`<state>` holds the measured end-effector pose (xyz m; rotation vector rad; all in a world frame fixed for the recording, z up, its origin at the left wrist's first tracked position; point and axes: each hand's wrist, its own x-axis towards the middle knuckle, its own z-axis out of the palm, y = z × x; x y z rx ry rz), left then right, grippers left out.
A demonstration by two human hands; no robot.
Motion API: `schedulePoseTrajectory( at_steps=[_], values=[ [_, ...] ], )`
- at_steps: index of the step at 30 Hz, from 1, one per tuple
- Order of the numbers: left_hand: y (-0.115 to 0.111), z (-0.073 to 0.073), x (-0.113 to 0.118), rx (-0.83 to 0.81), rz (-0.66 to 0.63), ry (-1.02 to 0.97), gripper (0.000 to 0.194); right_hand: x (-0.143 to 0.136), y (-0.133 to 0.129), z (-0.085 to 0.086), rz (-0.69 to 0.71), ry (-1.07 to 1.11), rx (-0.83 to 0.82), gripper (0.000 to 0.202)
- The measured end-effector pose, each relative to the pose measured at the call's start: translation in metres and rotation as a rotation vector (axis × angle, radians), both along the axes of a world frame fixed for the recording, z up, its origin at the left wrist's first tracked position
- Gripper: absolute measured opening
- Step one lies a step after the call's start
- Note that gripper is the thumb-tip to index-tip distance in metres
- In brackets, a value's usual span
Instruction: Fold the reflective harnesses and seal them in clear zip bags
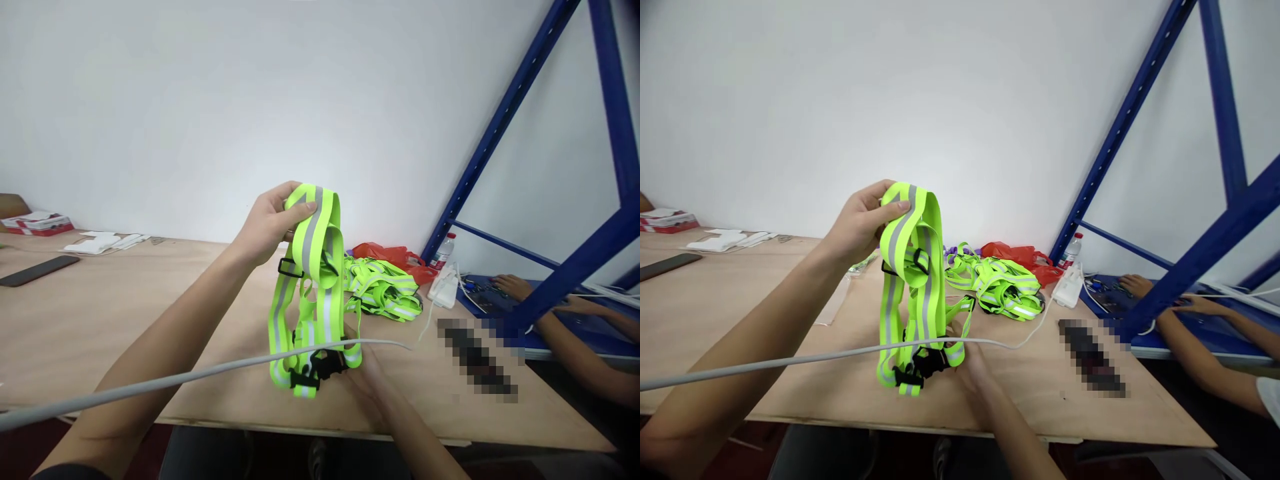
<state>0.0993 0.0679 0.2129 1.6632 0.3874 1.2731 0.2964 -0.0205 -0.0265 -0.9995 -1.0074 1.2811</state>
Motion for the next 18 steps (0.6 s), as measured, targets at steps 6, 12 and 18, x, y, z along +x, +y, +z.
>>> schedulePoseTrajectory(
  at_steps=[6, 12, 18],
  values=[
    [0.038, -0.038, 0.001, -0.232, 0.086, 0.068, 0.032, -0.007, -0.020, 0.000, 0.177, 0.446, -0.182, 0.037],
    [0.089, -0.082, -0.007, -0.359, 0.176, 0.151, 0.036, -0.022, -0.047, -0.001, 0.162, 0.578, -0.262, 0.048],
    [0.107, -0.139, -0.014, -0.328, 0.263, 0.487, 0.037, -0.040, -0.085, -0.009, 0.038, 0.694, -0.306, 0.041]
  ],
)
